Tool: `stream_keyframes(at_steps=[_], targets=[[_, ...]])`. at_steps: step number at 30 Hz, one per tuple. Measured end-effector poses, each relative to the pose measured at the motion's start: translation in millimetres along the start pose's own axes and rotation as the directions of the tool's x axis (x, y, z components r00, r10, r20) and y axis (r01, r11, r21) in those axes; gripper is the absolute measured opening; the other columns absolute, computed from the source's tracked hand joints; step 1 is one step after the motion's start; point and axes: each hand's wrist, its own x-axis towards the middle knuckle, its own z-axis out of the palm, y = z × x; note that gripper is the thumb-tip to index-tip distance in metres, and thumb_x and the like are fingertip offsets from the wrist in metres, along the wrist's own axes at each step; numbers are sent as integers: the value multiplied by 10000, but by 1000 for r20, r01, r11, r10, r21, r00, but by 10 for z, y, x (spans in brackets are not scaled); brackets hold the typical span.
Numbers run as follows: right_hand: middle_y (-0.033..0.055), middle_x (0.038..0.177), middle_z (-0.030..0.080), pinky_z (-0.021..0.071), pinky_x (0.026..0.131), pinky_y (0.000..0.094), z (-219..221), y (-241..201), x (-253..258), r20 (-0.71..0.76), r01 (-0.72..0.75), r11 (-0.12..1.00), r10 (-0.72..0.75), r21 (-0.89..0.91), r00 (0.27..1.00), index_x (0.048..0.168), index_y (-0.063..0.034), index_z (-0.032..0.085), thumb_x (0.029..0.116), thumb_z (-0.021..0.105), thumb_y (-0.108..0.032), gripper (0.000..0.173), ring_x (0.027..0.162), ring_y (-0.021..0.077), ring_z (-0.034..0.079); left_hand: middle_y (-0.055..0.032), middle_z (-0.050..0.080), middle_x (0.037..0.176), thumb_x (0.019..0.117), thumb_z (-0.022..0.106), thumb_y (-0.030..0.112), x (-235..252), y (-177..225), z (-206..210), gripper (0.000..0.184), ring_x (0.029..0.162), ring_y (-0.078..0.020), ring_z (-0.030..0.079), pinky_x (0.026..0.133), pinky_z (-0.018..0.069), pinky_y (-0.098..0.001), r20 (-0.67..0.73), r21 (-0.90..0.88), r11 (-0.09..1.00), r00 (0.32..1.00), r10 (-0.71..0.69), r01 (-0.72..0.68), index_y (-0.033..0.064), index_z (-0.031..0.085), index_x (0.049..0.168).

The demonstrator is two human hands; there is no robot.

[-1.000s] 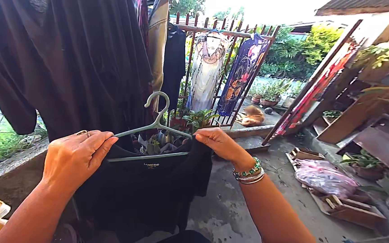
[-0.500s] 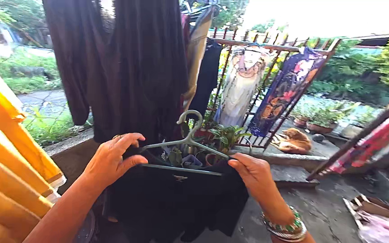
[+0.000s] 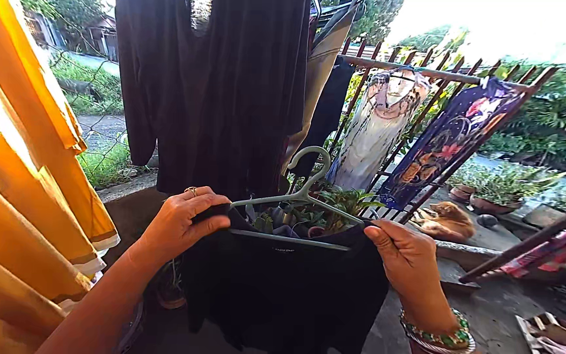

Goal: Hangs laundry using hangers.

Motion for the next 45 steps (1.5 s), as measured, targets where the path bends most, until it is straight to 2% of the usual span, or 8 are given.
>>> stream_keyframes(at_steps=[4,8,14,19,26,31,40,45], targets=[[-27,782,652,459,718,101,33,19,55,82,46,996,-53,81,995,891,-11,697,1080,508,-357,438,757,-88,561,-29,686,889,992,650,375,34,-15,33,327,832,-68,630,762,515,-249,-134,93,995,991,-24,37,65,751,1006],[2,1265,691,522,1045,293,-102,88,128,371,17,930,-164,368,914,1283,-131,688,1046,536,-479,447,1199,79,624,18,641,879,993,654,399,64,-63,-50,312,868,-40,590,817,479,-249,-249,62,995,967,-54,72,97,733,985],[-103,983,722,518,836,97,221,-126,152,129,86,975,-114,205,985,1167,-148,692,1086,490,-363,306,916,-120,632,10,728,908,976,682,400,142,-292,-256,298,914,-54,651,902,511,-287,-309,90,996,951,12,16,118,777,1002],[-70,938,730,525,801,93,453,-464,936,-14,180,971,-180,160,984,1040,-58,735,1066,533,-314,327,874,-120,630,-95,476,1556,917,342,831,168,-523,-730,914,1429,-257,453,1130,398,-541,-325,237,952,939,-109,193,181,446,1551],[155,847,694,531,667,490,627,-1174,2343,37,239,970,-238,-38,971,1041,11,729,1035,594,-177,232,720,242,651,-180,159,1699,1084,333,383,-852,-1214,-727,663,1541,-286,255,1203,328,-473,-584,-446,701,413,-699,556,28,198,1628],[155,927,684,479,816,446,636,-1672,3344,-63,233,972,-233,-2,970,1026,26,720,1024,601,-204,259,846,191,617,-189,245,1670,1098,405,340,-1239,-1184,-900,626,1518,-278,300,1182,344,-462,-643,-490,613,217,-734,620,5,258,1605],[213,1124,685,477,981,457,966,-2593,4566,-240,192,981,-182,22,954,1117,72,684,961,614,-135,268,1074,270,641,-223,186,1681,1073,422,350,-1520,-1388,-1077,681,1522,-279,308,1155,407,-438,-589,-377,758,495,-639,531,-17,220,1610],[234,1219,671,463,1049,499,1255,-2863,4800,-250,70,994,-90,-87,964,1144,62,679,925,636,-119,287,1198,331,626,-213,92,1702,1031,450,431,-1349,-1216,-1093,756,1535,-369,246,1107,417,-565,-509,-423,598,368,-778,681,117,155,1652]])
